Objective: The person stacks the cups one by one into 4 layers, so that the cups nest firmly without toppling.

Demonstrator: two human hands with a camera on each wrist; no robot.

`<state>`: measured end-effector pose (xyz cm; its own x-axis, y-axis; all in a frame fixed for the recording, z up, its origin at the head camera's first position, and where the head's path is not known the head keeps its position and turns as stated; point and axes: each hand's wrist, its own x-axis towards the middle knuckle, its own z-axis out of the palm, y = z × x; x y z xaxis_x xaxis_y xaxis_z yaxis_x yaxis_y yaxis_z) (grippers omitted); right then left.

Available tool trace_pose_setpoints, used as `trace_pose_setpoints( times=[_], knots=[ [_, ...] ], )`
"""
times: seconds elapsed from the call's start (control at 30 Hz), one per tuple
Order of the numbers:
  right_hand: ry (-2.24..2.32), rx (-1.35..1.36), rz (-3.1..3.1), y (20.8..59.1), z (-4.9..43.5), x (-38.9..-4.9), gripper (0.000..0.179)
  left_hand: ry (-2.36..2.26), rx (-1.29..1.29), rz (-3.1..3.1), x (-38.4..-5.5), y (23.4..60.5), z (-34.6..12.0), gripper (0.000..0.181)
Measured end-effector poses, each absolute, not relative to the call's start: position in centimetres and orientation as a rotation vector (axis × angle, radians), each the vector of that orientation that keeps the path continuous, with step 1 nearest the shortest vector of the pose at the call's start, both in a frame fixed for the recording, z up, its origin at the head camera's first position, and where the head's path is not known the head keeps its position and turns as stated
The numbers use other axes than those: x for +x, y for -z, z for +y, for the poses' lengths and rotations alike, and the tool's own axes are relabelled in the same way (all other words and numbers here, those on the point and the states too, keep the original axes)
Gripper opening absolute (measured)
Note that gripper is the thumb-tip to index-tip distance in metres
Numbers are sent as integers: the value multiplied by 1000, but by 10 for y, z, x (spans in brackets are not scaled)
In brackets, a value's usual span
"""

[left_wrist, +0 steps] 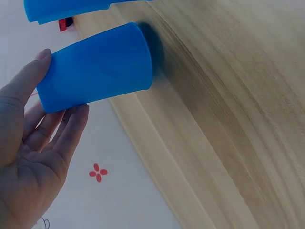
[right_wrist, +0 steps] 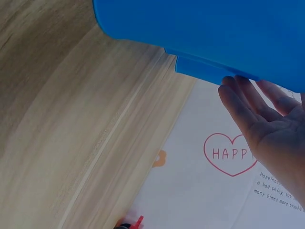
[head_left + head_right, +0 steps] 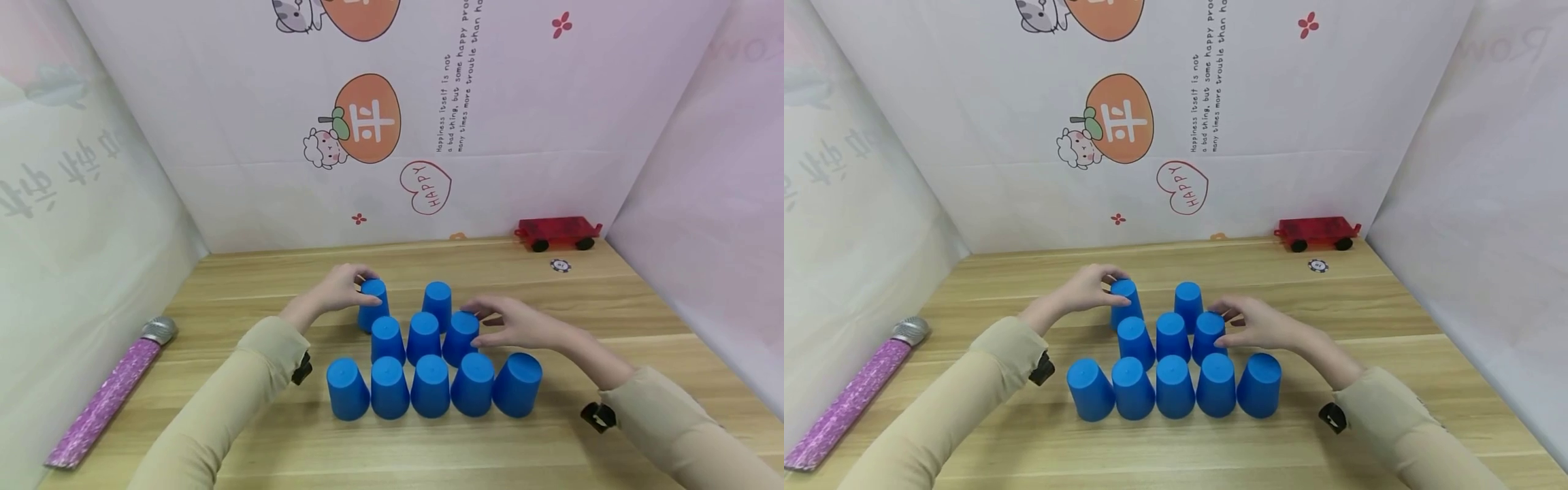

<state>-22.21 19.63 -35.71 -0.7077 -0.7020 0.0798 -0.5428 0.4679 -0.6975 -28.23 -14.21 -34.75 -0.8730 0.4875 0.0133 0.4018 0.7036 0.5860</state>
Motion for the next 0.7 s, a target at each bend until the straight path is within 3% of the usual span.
trace_pose_setpoints(
  times=[0.7],
  knots=[
    [1057,-1035,2530,360,190,-223,53,-897,861,2687,-286,348,-109,43]
  ],
)
